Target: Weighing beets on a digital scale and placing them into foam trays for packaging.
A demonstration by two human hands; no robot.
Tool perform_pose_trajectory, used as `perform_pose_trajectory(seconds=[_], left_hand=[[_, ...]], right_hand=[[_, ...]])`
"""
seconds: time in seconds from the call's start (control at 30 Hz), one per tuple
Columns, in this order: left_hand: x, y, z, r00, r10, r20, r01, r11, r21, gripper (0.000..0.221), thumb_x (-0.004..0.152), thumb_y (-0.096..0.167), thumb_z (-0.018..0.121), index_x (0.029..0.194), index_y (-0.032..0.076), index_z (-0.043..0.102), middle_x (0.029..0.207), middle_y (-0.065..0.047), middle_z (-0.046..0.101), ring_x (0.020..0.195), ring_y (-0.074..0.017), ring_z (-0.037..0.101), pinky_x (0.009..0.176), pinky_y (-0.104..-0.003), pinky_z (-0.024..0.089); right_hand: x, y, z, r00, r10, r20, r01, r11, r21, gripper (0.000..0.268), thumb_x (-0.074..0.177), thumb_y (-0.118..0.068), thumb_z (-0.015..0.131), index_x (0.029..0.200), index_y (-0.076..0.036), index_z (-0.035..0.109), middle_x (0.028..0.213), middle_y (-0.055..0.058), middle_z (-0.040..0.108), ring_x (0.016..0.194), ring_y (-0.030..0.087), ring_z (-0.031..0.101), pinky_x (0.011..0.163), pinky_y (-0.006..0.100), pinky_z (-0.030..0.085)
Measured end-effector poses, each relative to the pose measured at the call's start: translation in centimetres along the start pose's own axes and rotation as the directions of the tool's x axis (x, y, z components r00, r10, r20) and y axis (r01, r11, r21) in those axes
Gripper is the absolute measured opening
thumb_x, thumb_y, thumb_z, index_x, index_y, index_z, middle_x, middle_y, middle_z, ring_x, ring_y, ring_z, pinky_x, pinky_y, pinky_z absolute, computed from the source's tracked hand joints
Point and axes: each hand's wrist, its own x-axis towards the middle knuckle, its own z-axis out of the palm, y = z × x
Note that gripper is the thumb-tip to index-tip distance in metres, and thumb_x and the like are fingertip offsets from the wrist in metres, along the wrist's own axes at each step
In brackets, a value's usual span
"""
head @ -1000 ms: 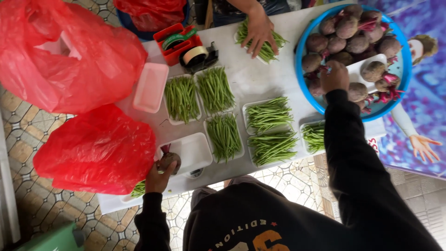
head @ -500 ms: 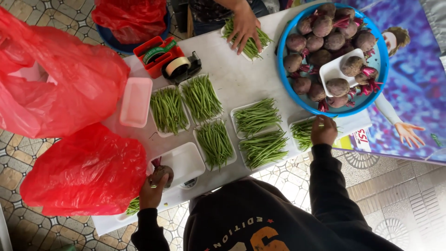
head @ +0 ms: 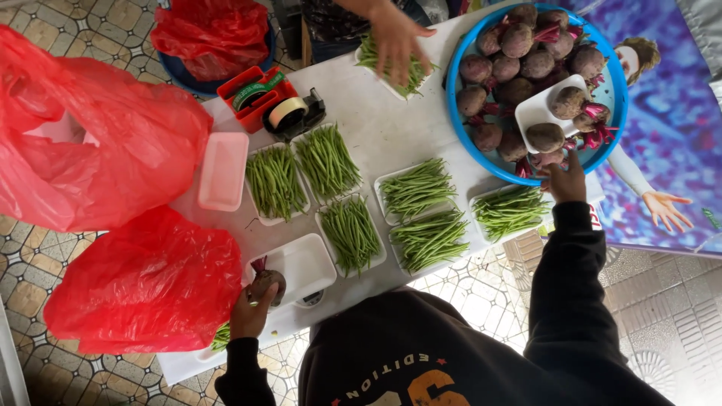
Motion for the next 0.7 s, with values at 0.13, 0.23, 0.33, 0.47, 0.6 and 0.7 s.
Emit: perform_pose_trajectory(seconds=[0.13,0.23,0.33,0.47,0.6,0.7], left_hand=[[0.2,-0.3,0.2,1.000,0.011,0.000,-0.011,1.000,-0.005,0.076,0.078,0.052,0.073,0.137,0.004,0.060,0.135,-0.013,0.068,0.128,-0.0331,0.062,0.103,-0.044,0.052],[0.1,-0.7,0.3,1.000,0.010,-0.012,-0.010,1.000,0.018,0.079,0.077,0.054,0.072,0.138,0.005,0.059,0.136,-0.013,0.068,0.128,-0.0330,0.062,0.104,-0.044,0.050],[0.3,-1.2,0.5,0.999,0.014,-0.030,-0.014,1.000,0.004,0.080,0.076,0.054,0.074,0.137,0.004,0.059,0.136,-0.013,0.067,0.128,-0.0325,0.061,0.106,-0.044,0.048],[-0.8,-0.1,0.3,1.000,-0.007,-0.022,0.006,0.999,-0.032,0.081,0.078,0.053,0.073,0.141,0.004,0.056,0.139,-0.014,0.065,0.131,-0.0341,0.059,0.107,-0.044,0.049],[0.0,-0.8,0.5,1.000,-0.001,-0.029,0.000,0.999,-0.038,0.080,0.078,0.054,0.072,0.139,0.005,0.058,0.137,-0.014,0.067,0.129,-0.0339,0.061,0.106,-0.045,0.049],[0.2,-1.7,0.8,0.997,0.037,-0.074,-0.038,0.999,-0.017,0.083,0.075,0.057,0.073,0.136,0.004,0.061,0.136,-0.014,0.066,0.127,-0.0335,0.061,0.105,-0.044,0.047]], right_hand=[[0.5,-2.8,0.2,0.983,-0.168,0.075,0.170,0.985,-0.020,0.048,0.091,-0.014,0.049,0.138,-0.010,0.046,0.095,0.015,0.069,0.077,0.021,0.067,0.052,0.033,0.047],[0.9,-3.6,0.5,0.985,-0.145,0.091,0.150,0.987,-0.059,0.030,0.094,-0.015,0.048,0.122,-0.007,0.046,0.094,0.019,0.068,0.069,0.024,0.061,0.054,0.035,0.047],[1.2,-4.3,0.8,0.989,-0.115,0.093,0.123,0.989,-0.085,0.038,0.092,-0.015,0.048,0.130,-0.008,0.044,0.091,0.018,0.064,0.063,0.024,0.056,0.054,0.036,0.047],[2.3,-4.0,0.9,0.990,-0.087,0.115,0.100,0.988,-0.115,0.074,0.095,-0.017,0.048,0.162,-0.005,0.019,0.105,0.024,0.071,0.085,0.028,0.071,0.065,0.039,0.059],[2.4,-3.9,0.7,0.989,-0.086,0.120,0.097,0.991,-0.089,0.081,0.091,-0.014,0.047,0.165,-0.006,0.015,0.096,0.018,0.071,0.073,0.024,0.066,0.060,0.035,0.053],[2.4,-3.8,0.9,0.990,-0.092,0.108,0.112,0.975,-0.193,0.043,0.092,-0.020,0.052,0.131,-0.005,0.044,0.097,0.020,0.070,0.070,0.029,0.066,0.058,0.041,0.055]])
